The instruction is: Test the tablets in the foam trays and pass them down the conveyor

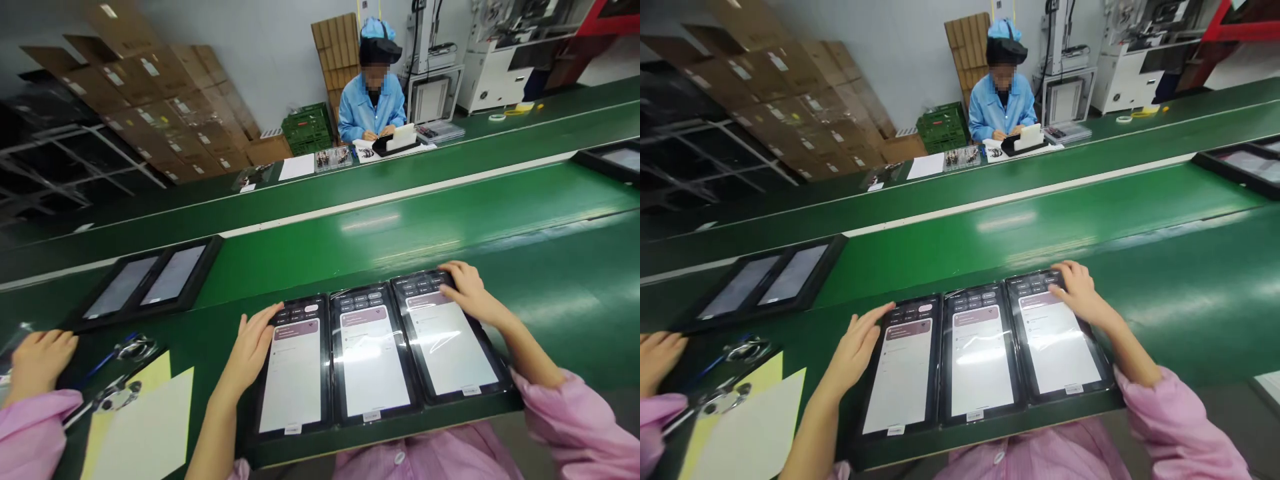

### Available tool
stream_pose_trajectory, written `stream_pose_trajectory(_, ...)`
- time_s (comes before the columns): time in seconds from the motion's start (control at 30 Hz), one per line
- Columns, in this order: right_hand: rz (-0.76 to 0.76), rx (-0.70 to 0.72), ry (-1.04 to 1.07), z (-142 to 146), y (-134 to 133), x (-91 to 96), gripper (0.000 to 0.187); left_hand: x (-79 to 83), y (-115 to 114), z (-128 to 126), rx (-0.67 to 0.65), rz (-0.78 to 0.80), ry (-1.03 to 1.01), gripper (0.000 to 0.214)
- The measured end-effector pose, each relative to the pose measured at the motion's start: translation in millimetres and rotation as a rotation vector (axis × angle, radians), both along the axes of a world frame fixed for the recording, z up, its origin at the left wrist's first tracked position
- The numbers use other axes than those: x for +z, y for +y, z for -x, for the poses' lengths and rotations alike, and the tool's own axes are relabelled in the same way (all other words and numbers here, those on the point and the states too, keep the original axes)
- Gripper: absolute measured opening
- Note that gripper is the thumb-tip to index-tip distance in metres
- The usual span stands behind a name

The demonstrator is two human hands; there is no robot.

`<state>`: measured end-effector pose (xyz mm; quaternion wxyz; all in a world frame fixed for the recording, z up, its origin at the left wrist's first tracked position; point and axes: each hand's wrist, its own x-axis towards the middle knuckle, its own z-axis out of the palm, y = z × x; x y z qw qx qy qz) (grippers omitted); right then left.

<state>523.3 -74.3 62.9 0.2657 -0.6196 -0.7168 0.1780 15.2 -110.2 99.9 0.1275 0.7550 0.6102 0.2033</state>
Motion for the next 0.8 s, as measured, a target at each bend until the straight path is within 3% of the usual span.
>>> stream_pose_trajectory(0.07, -0.096, 0.082, -0.270, 21.1, -46.2, 4.9, 0.053, -7.8, -27.1, 12.1, -0.129, -0.099, -0.016, 0.054)
stream_pose_trajectory(0.17, -0.269, 0.274, -0.504, 58.4, -112.7, 7.0, 0.060, -17.7, -58.8, 16.1, -0.355, -0.129, -0.030, 0.056)
stream_pose_trajectory(0.27, -0.327, 0.379, -0.565, 88.0, -143.9, 7.6, 0.081, -21.7, -64.1, 10.9, -0.466, -0.042, 0.002, 0.056)
stream_pose_trajectory(0.37, -0.263, 0.384, -0.571, 107.1, -130.8, 10.9, 0.083, -19.6, -42.6, 0.9, -0.452, 0.055, 0.051, 0.055)
stream_pose_trajectory(0.5, -0.129, 0.233, -0.622, 121.9, -83.5, 23.8, 0.072, -10.8, -5.8, -18.1, -0.153, -0.002, 0.203, 0.055)
stream_pose_trajectory(0.6, -0.151, 0.091, -0.607, 120.4, -63.7, 34.7, 0.071, -4.1, -0.4, -25.9, -0.016, -0.110, 0.287, 0.061)
stream_pose_trajectory(0.67, -0.204, 0.064, -0.556, 112.3, -65.2, 38.4, 0.068, -1.3, -11.0, -25.8, -0.093, -0.170, 0.291, 0.061)
stream_pose_trajectory(0.8, -0.252, 0.170, -0.452, 92.4, -86.7, 31.6, 0.055, -3.3, -47.6, -28.5, -0.315, -0.248, 0.244, 0.050)
